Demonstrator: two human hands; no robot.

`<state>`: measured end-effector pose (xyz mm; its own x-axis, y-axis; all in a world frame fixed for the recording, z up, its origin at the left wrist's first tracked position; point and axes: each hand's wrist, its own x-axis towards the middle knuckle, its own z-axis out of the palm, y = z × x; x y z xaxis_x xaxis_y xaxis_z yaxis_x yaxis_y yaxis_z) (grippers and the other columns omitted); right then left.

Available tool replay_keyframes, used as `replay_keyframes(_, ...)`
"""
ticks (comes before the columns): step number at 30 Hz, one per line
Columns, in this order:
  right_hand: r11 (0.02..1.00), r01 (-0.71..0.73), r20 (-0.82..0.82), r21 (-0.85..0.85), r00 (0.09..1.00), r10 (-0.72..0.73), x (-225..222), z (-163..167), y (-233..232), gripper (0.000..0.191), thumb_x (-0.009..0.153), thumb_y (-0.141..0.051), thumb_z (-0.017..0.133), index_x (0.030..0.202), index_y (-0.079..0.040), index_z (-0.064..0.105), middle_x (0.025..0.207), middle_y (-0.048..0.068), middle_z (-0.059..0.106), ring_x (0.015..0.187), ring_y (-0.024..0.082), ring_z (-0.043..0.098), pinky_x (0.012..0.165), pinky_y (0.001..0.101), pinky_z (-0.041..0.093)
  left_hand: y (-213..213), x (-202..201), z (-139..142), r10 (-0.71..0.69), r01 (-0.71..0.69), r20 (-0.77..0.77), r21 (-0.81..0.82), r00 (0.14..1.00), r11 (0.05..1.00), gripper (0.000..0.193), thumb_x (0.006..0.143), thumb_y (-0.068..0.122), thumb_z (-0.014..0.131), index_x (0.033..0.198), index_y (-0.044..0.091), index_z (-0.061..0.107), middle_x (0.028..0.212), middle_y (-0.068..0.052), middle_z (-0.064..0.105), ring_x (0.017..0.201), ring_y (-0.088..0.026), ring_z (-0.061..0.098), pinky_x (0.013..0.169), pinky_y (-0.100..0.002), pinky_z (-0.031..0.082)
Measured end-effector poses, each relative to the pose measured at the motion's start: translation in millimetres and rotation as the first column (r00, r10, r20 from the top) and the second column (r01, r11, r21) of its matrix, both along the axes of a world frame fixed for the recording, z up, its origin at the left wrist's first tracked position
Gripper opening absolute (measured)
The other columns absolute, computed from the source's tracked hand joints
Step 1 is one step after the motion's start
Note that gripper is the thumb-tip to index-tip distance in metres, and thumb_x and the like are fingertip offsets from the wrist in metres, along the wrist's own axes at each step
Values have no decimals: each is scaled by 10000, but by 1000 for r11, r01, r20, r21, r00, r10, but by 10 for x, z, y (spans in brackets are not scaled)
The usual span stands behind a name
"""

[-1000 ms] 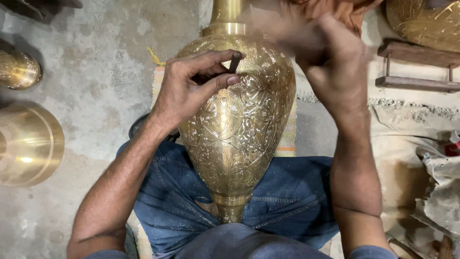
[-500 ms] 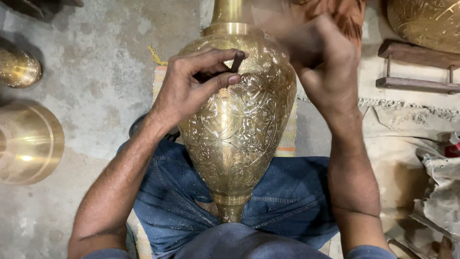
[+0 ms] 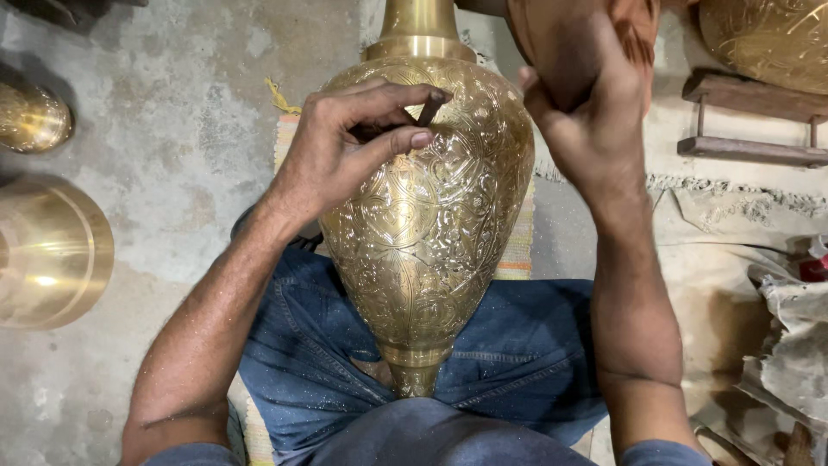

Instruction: The person sits cross-legged on the floor holding a large brass vase between their legs and engraves decorative floral patterns into its surface. They hold a small chisel against the metal with one hand and strike it with a wooden mallet in the other, repositioning the chisel repeatedly across the patterned area.

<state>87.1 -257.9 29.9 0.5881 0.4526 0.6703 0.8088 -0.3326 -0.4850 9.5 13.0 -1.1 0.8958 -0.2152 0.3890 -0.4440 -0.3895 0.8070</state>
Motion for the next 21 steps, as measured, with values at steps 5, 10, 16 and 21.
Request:
replay_keyframes(5,956,156,182,-250,977,-112,69,-51,-6,226,908,59,753,1050,-57,621,882,76,683,793,225,698,648,415,552,-13,15,77,42,-38,-32,123,999,992,286,967,182,801,1221,79,720,1047,-82,778,933,-173,774,819,-332,663)
replay_keyframes(10,969,80,-22,-234,996,-88,53,-176,-57,206,923,92,656,1049,-57,592,941,37,688,835,164,706,742,351,592,-21,6,86,13,-10,-35,94,999,996,352,971,178,784,1304,91,713,1084,-75,786,936,-168,780,831,-329,667)
replay_keyframes(16,989,83,-49,-125,995,-89,33,-168,19,321,932,-25,773,1152,-19,539,879,57,627,763,193,619,677,382,518,15,20,46,6,-4,-20,82,1000,997,305,975,184,792,1257,92,723,1050,-75,788,931,-174,783,828,-331,670)
replay_keyframes(21,990,131,-399,47,911,-102,72,-139,22,289,961,-175,722,1178,-117,541,906,-60,636,787,120,651,710,337,566,21,17,38,-32,30,36,55,999,998,345,991,164,785,1315,74,707,1133,-92,771,1002,-188,769,879,-328,660)
